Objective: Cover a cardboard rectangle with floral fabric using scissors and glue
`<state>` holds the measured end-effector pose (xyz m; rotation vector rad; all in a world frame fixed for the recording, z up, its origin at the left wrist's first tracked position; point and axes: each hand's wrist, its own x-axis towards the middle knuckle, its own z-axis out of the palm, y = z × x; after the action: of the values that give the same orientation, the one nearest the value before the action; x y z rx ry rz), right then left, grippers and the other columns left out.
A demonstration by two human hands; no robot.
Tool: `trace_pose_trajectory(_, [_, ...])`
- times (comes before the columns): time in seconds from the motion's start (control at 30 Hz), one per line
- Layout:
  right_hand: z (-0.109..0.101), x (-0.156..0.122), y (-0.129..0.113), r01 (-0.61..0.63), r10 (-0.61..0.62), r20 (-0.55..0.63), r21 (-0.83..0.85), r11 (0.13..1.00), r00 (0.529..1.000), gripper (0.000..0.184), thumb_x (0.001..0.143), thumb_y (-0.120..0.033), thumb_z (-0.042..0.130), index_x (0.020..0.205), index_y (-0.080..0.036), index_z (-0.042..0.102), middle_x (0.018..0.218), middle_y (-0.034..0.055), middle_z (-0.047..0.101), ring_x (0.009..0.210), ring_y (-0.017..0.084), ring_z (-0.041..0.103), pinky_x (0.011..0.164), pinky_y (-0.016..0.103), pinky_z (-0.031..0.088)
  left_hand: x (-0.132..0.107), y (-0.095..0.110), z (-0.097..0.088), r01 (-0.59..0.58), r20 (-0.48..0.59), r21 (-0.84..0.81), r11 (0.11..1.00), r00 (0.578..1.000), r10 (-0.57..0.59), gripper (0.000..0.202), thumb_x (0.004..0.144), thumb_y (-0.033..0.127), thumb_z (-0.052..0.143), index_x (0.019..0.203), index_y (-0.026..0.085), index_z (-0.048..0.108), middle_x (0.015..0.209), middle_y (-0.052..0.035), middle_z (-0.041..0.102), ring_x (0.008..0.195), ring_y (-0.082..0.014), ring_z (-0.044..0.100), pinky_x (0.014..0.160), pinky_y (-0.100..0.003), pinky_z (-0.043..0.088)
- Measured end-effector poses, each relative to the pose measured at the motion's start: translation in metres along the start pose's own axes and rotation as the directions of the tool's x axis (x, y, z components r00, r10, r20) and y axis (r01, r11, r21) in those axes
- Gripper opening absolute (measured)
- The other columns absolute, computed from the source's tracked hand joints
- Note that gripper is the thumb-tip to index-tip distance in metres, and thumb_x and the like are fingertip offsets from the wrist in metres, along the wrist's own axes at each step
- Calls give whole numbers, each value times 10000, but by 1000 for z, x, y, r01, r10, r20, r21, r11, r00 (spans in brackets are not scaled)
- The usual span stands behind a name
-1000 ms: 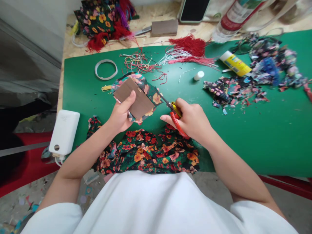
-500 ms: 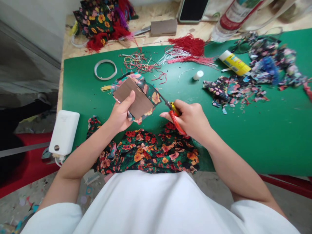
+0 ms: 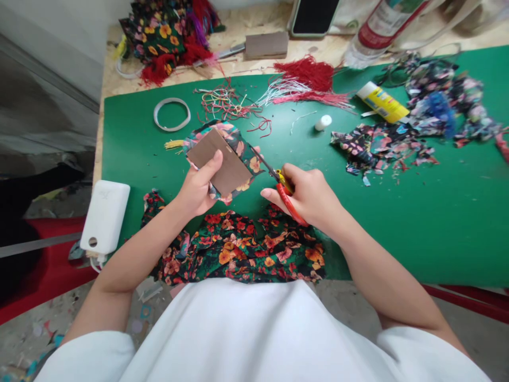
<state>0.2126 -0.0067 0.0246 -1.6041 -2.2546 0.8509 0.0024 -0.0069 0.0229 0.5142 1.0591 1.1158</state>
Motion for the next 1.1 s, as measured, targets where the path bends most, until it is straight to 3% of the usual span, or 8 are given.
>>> trace_pose_trajectory(0.13, [-1, 0, -1, -25, 27, 35, -67, 997, 999, 463, 798, -681, 474, 709, -242, 359, 502, -56, 327, 450, 121, 304, 523, 257, 181, 0, 1, 1, -3, 0, -18, 1000, 1000, 3, 379, 780, 420, 734, 1109, 254, 645, 1135, -39, 740, 970, -244, 731, 462, -185, 539])
trace_pose_trajectory(0.27, [-2, 0, -1, -52, 53, 11, -83, 995, 999, 459, 807, -691, 444, 752, -239, 385, 516, -48, 360, 453, 131, 325, 526, 259, 186, 1, 1, 0, 17, -59, -26, 1000, 998, -18, 421, 785, 451, 727, 1141, 245, 637, 1094, -44, 748, 921, -242, 743, 482, -206, 560])
trace_pose_trajectory(0.5, [-3, 0, -3, -105, 106, -1, -107, 989, 994, 472, 821, -708, 399, 801, -237, 394, 537, -36, 394, 461, 138, 327, 523, 265, 194, -2, 1, 3, 16, -52, -13, 1000, 999, -17, 383, 776, 383, 750, 1111, 228, 649, 1027, -27, 757, 921, -221, 741, 556, -214, 591])
trace_pose_trajectory(0.6, [-4, -1, -4, -94, 100, 37, -150, 984, 994, 491, 815, -721, 385, 848, -232, 400, 549, -25, 429, 471, 156, 364, 525, 266, 197, -1, 0, 1, -7, -77, -23, 1000, 997, 5, 372, 782, 379, 748, 1119, 251, 656, 1013, -6, 759, 913, -209, 741, 580, -222, 601])
trace_pose_trajectory(0.77, [-3, -2, -3, -55, 63, 44, -163, 985, 997, 517, 812, -738, 367, 879, -226, 388, 562, -13, 466, 486, 173, 404, 521, 261, 203, 2, -1, -2, -51, -102, -35, 998, 994, 48, 415, 788, 460, 729, 1137, 248, 652, 934, -16, 763, 824, -214, 745, 469, -208, 549])
trace_pose_trajectory(0.9, [-2, -2, -1, -27, 33, 26, -209, 978, 999, 543, 808, -764, 359, 857, -226, 410, 564, 2, 485, 505, 190, 448, 520, 261, 193, 3, 1, -2, -116, -118, -66, 991, 987, 108, 454, 835, 475, 672, 1233, 266, 614, 1005, -21, 762, 879, -200, 741, 582, -220, 590])
trace_pose_trajectory(1.1, [-1, -2, -2, -25, 32, 23, -243, 970, 999, 567, 811, -780, 349, 851, -223, 441, 570, 16, 512, 542, 213, 514, 526, 259, 208, 3, -5, -2, -53, -93, -54, 997, 994, 48, 429, 823, 477, 686, 1198, 279, 619, 1025, -17, 762, 840, -197, 742, 549, -211, 587])
